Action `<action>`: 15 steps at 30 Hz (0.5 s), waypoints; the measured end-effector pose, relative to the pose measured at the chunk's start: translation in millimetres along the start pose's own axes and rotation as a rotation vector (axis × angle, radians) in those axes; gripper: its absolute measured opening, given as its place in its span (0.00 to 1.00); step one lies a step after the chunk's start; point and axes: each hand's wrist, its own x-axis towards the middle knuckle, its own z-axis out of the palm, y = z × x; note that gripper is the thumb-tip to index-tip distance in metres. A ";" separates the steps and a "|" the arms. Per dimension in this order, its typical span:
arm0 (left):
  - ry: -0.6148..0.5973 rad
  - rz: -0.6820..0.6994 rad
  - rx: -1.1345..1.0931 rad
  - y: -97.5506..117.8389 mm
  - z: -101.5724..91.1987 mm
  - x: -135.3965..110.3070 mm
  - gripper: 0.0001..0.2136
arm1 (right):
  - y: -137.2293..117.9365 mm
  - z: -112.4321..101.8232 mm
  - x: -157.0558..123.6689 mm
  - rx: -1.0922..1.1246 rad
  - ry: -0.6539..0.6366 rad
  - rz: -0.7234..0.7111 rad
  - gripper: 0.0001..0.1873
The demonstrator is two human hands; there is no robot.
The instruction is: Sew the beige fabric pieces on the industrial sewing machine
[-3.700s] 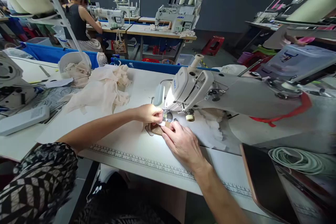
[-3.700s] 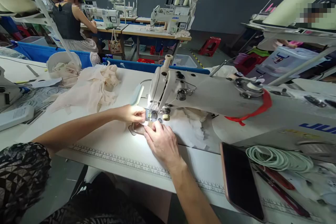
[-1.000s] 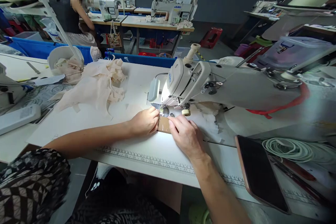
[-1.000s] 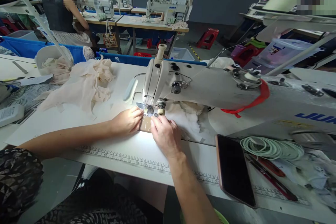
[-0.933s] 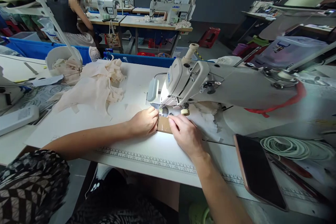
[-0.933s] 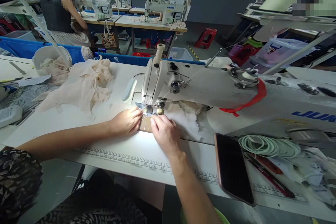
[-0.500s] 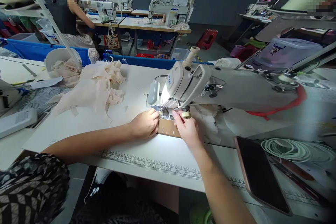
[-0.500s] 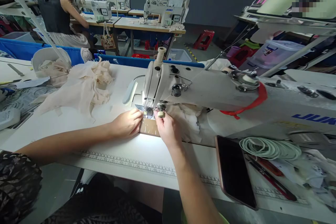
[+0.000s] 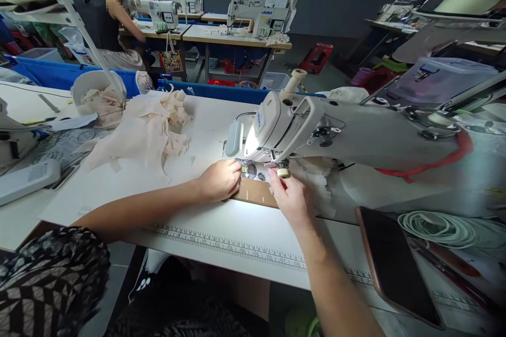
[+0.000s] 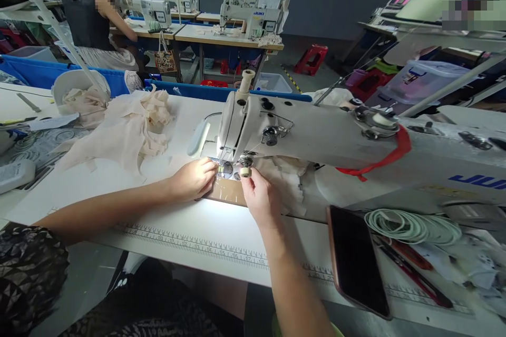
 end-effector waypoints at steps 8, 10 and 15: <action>-0.124 -0.502 -0.076 -5.9 -33.0 7.4 0.06 | -23.6 -0.1 -11.8 0.069 -0.069 -0.148 0.18; -0.147 -0.551 -0.198 -10.8 -42.3 5.0 0.08 | -31.4 0.4 -12.9 0.097 -0.125 -0.180 0.17; -0.126 -0.593 -0.711 -16.2 -64.6 -12.1 0.09 | -53.5 3.2 -13.2 0.072 -0.253 -0.088 0.14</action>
